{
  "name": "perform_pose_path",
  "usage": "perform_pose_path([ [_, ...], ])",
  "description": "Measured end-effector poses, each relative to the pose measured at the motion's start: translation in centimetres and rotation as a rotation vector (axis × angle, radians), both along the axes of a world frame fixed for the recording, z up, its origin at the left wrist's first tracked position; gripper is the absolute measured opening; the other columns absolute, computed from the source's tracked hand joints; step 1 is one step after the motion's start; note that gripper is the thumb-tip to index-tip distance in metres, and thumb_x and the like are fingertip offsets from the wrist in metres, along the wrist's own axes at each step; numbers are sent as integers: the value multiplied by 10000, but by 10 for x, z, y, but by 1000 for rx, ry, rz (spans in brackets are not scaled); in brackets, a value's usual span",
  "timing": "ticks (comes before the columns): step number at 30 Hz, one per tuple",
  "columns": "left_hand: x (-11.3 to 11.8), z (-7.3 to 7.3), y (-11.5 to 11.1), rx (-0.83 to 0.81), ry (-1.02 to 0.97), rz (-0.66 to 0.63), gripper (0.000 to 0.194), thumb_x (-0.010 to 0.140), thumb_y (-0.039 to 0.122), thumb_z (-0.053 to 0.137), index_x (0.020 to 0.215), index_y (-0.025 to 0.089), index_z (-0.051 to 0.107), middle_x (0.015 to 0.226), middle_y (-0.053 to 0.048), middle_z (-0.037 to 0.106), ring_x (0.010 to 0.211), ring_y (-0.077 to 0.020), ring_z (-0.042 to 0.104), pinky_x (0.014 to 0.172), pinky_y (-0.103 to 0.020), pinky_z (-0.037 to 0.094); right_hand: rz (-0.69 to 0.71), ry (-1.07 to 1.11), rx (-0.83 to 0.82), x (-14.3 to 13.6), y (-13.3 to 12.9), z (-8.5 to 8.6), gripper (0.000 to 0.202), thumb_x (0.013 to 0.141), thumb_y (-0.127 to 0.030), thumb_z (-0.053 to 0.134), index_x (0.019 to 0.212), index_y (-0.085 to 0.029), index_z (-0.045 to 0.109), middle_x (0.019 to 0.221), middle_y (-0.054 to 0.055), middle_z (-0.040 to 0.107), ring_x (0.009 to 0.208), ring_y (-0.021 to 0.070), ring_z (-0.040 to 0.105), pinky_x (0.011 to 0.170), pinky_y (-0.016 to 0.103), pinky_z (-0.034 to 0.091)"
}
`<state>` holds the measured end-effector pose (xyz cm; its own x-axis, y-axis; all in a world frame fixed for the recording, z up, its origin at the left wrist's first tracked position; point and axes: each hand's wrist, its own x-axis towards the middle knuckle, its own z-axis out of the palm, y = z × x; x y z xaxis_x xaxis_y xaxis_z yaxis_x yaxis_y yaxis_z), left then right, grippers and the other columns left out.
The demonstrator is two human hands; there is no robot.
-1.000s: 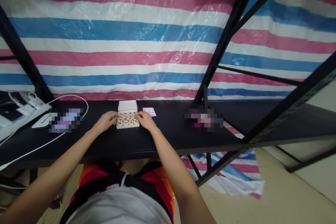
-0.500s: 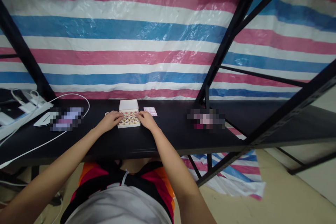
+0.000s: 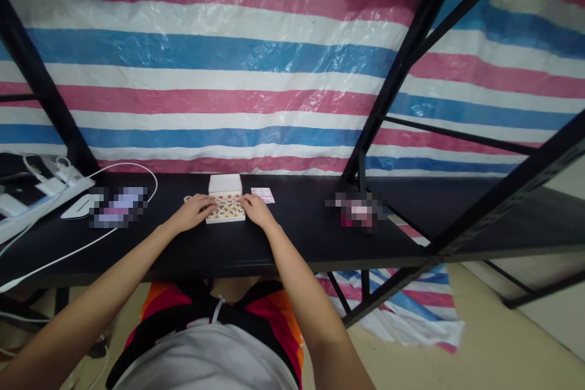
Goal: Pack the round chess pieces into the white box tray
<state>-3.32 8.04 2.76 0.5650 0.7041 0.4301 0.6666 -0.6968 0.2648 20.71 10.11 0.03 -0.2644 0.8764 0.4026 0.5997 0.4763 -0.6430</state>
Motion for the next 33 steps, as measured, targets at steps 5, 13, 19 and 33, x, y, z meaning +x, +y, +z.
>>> perform_pose_path([
  [5, -15, 4, 3, -16, -19, 162, 359, 904, 390, 357, 1037, 209, 637, 971, -68, 601, 920, -215, 519, 860, -363, 418, -4, -21, -9, 0, 0, 0, 288, 877, -378, 447, 809, -192, 657, 768, 27, 581, 752, 155, 520, 746, 280, 389],
  [13, -57, -9, 18, -65, 63, 436, 367, 850, 382, 429, 1090, 202, 641, 1019, -102, 577, 963, -250, 517, 895, -394, 415, 85, 129, -48, -7, -6, 3, 350, 887, -397, 405, 997, -217, 685, 1229, 78, 496, 1177, 195, 425, 1054, 349, 267],
  [19, -42, 0, 7, 29, 44, 368, 339, 859, 403, 436, 996, 210, 678, 1013, -84, 584, 952, -232, 509, 895, -386, 412, 106, 168, -153, -10, -10, 6, 384, 901, -402, 362, 948, -238, 706, 1216, 48, 499, 1169, 181, 444, 1062, 338, 263],
  [33, 5, 10, -25, 37, 209, -82, 412, 893, 474, 405, 1202, 264, 580, 1200, -45, 585, 1121, -239, 459, 972, -394, 304, 88, -44, 81, -5, -7, 6, 284, 863, -149, 401, 927, -200, 673, 956, 44, 629, 942, 168, 534, 898, 310, 370],
])
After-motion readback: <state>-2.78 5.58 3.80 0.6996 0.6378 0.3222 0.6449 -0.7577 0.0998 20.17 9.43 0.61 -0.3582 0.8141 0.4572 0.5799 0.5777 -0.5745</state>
